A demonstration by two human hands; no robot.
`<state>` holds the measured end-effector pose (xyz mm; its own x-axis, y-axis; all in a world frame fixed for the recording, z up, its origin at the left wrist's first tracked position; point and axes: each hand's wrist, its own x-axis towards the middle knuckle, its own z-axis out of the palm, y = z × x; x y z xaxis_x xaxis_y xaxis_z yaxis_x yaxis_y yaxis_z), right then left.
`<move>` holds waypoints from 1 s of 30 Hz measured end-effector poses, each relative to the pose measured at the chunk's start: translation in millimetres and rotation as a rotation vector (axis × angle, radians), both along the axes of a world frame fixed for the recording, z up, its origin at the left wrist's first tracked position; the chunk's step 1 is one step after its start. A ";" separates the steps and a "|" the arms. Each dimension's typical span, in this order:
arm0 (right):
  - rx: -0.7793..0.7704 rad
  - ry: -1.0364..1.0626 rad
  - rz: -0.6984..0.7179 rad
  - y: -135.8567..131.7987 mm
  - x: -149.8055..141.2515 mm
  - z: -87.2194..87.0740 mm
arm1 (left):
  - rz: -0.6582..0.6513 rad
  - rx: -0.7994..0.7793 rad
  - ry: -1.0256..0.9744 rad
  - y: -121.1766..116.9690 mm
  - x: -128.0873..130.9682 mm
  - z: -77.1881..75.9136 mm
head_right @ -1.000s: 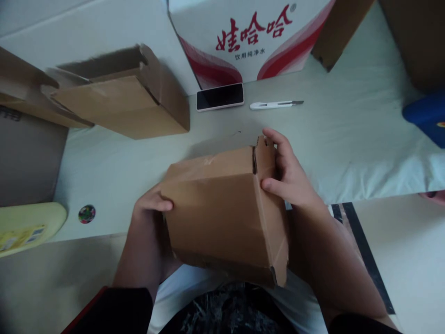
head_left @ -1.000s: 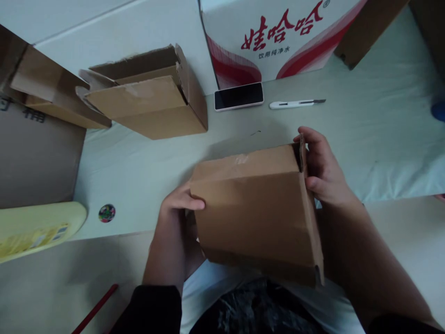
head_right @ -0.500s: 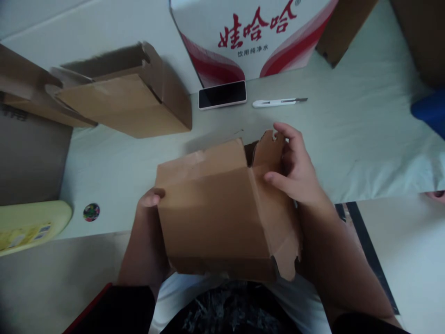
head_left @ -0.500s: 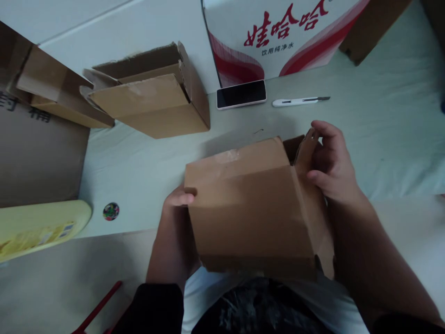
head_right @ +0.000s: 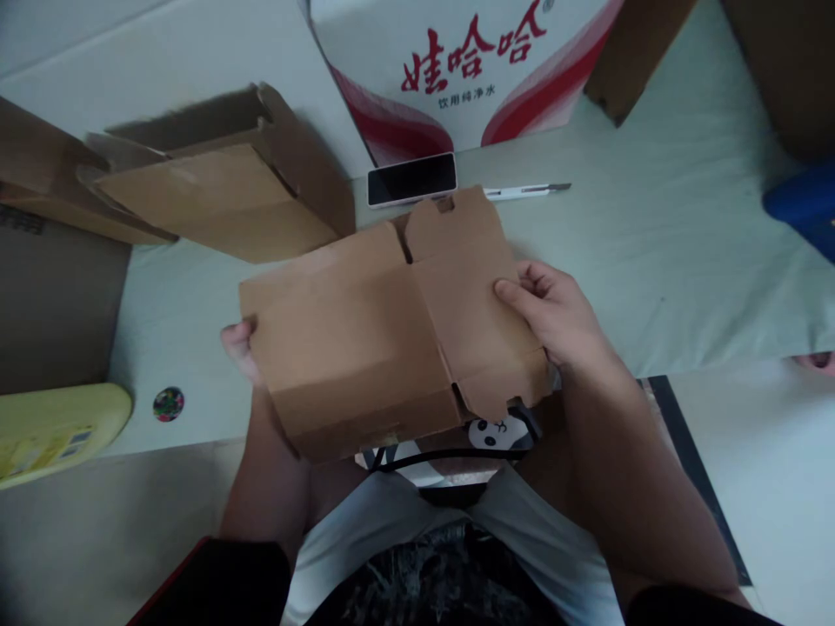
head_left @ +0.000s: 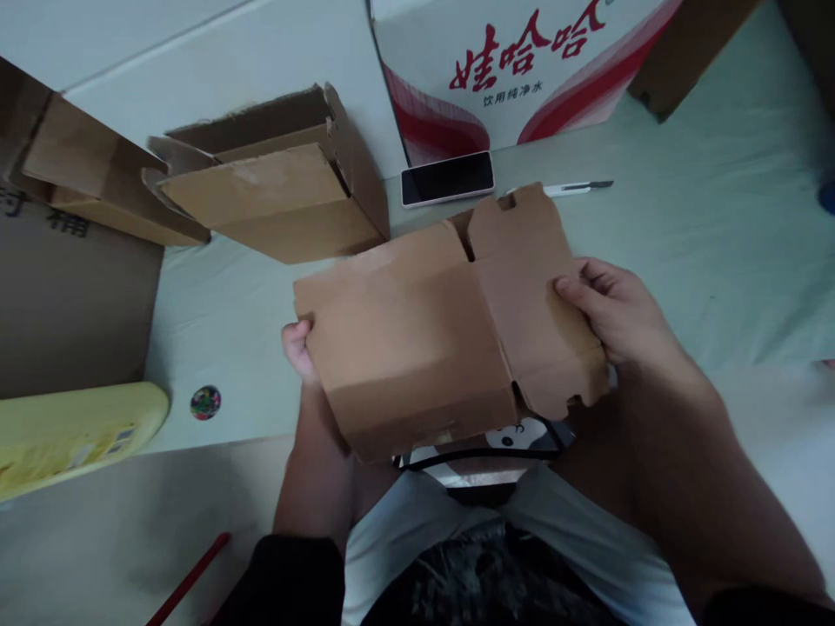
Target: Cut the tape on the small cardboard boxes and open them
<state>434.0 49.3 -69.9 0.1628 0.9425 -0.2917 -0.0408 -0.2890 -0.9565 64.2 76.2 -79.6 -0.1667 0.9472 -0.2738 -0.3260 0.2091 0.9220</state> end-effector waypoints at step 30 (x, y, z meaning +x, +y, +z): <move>0.222 0.119 0.239 -17.1 5.3 6.0 | 0.094 0.206 0.089 2.7 -8.1 22.9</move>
<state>439.3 32.2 -63.8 -0.0935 0.9925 -0.0792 -0.1122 -0.0896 -0.9896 56.0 78.9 -56.7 -0.2714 0.9608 -0.0567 -0.2505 -0.0136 0.9680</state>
